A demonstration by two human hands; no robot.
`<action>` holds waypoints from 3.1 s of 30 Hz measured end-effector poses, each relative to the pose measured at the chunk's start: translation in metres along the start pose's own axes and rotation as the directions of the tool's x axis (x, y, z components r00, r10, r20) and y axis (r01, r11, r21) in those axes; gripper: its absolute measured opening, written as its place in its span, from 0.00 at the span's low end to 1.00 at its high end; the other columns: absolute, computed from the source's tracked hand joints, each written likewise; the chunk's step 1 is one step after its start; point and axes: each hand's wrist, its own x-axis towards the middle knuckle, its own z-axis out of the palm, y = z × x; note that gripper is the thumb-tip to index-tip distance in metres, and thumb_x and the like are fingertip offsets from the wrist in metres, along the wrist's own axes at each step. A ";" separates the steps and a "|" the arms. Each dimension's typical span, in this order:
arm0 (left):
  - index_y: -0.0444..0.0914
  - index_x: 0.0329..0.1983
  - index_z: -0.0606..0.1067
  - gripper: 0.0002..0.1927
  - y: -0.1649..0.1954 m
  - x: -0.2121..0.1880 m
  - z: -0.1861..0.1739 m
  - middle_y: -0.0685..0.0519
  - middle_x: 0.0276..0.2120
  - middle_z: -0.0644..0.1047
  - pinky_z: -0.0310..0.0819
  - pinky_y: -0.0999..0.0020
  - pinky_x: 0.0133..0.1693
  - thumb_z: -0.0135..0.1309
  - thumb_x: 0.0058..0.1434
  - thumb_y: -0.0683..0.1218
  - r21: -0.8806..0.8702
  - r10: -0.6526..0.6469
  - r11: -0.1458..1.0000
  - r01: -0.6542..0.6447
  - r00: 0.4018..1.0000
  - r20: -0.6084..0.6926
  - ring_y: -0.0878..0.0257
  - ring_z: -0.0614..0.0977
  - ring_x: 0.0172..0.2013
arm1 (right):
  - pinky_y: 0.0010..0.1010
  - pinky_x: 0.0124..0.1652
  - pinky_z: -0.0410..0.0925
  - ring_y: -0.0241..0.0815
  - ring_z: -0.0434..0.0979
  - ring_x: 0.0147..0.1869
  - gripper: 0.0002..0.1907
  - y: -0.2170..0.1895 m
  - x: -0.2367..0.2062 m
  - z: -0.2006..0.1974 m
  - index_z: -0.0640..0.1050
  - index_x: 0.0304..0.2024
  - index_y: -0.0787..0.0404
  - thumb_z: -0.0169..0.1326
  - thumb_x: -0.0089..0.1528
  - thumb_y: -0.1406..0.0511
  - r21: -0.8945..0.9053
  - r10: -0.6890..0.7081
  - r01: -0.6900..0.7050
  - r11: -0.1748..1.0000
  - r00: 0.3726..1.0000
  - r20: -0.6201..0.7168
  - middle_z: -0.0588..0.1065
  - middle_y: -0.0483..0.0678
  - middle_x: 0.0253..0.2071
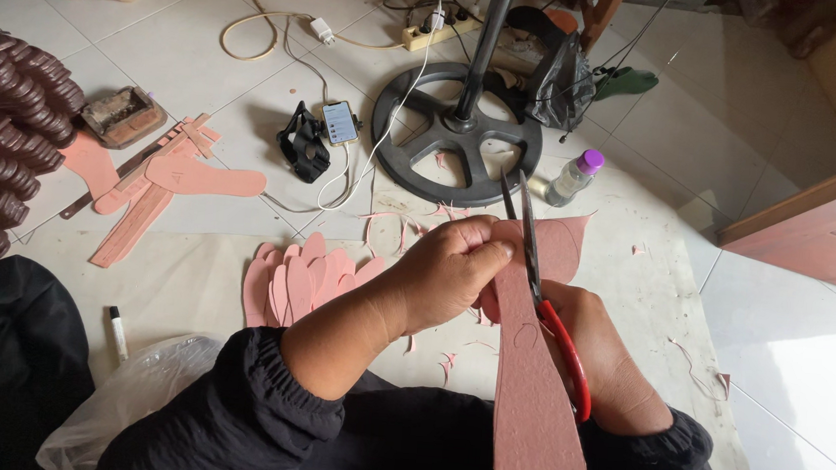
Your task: The person uses red-handled scissors to cut a pink foam sheet into a curved shape, following a pre-drawn outline. They trim the edges carefully and place the finished piece on a pile of similar cutouts on the floor.
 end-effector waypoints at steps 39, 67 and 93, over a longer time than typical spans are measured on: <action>0.39 0.53 0.77 0.15 0.004 -0.004 0.004 0.59 0.26 0.75 0.71 0.76 0.25 0.43 0.71 0.49 0.175 0.111 0.978 -0.113 0.994 0.017 0.74 0.74 0.23 | 0.31 0.23 0.65 0.35 0.68 0.21 0.13 -0.002 0.000 -0.005 0.80 0.35 0.67 0.53 0.59 0.62 -0.073 0.140 -0.142 0.987 0.990 -0.026 0.73 0.47 0.18; 0.35 0.47 0.78 0.13 -0.007 -0.001 -0.004 0.56 0.35 0.78 0.75 0.73 0.43 0.45 0.72 0.47 0.339 0.321 0.882 -0.328 0.944 0.078 0.70 0.77 0.38 | 0.32 0.26 0.69 0.39 0.74 0.24 0.11 -0.006 -0.003 -0.010 0.77 0.31 0.66 0.53 0.56 0.63 -0.015 0.026 -0.025 1.000 0.997 0.072 0.75 0.48 0.19; 0.35 0.53 0.75 0.15 -0.008 -0.001 0.001 0.58 0.34 0.73 0.71 0.75 0.40 0.43 0.76 0.49 0.291 0.357 0.885 -0.363 0.931 0.076 0.72 0.72 0.35 | 0.31 0.28 0.70 0.36 0.75 0.25 0.12 -0.003 0.002 -0.004 0.79 0.36 0.65 0.52 0.56 0.63 -0.048 0.086 -0.086 0.995 0.996 0.003 0.77 0.47 0.21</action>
